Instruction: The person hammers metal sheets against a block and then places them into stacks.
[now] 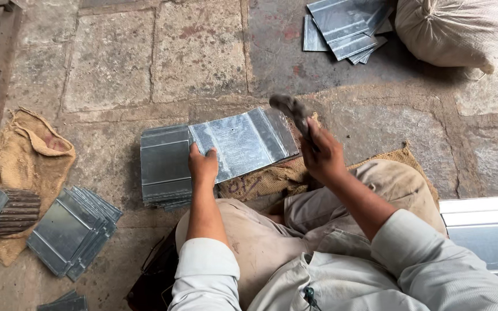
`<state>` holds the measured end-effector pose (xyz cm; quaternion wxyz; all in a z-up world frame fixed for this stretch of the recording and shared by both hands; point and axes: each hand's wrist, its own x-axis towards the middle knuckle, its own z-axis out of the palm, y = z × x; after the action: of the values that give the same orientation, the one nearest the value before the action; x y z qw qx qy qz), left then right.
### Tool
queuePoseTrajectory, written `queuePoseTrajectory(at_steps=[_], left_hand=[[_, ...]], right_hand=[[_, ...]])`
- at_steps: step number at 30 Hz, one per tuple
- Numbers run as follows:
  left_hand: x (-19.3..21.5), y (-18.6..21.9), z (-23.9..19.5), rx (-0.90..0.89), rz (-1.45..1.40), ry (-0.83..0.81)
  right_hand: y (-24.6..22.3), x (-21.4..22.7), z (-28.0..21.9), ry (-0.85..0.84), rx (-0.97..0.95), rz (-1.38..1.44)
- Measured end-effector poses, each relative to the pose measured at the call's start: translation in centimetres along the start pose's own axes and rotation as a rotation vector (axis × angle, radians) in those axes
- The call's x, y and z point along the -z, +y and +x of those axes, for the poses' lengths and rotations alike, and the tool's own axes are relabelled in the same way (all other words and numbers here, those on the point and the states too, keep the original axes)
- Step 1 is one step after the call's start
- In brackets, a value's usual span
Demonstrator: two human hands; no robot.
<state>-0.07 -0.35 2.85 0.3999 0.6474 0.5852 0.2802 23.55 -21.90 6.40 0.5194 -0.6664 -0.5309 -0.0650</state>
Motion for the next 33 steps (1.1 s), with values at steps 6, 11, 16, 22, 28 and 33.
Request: queuePoseTrajectory(at_steps=[6, 11, 16, 22, 28, 33], left_hand=[[-0.1, -0.3, -0.2, 0.007, -0.066, 0.014], [-0.2, -0.8, -0.3, 0.011, -0.082, 0.004], [-0.1, -0.5, -0.1, 0.032, -0.063, 0.016], [-0.1, 0.0, -0.2, 0.017, -0.103, 0.023], [0.2, 0.2, -0.2, 0.011, -0.106, 0.017], [0.2, -0.3, -0.7, 0.035, -0.089, 0.028]], right_hand=[[0.4, -0.8, -1.5, -0.500, -0.446, -0.253], [1.3, -0.1, 0.0, -0.127, -0.093, -0.077], [0.8, -0.6, -1.9, -0.083, -0.066, -0.039], [0.9, -0.6, -1.9, -0.321, -0.309, -0.157], [0.4, 0.8, -0.7, -0.067, -0.052, -0.069], [0.2, 0.2, -3.6, -0.450, -0.359, -0.250]])
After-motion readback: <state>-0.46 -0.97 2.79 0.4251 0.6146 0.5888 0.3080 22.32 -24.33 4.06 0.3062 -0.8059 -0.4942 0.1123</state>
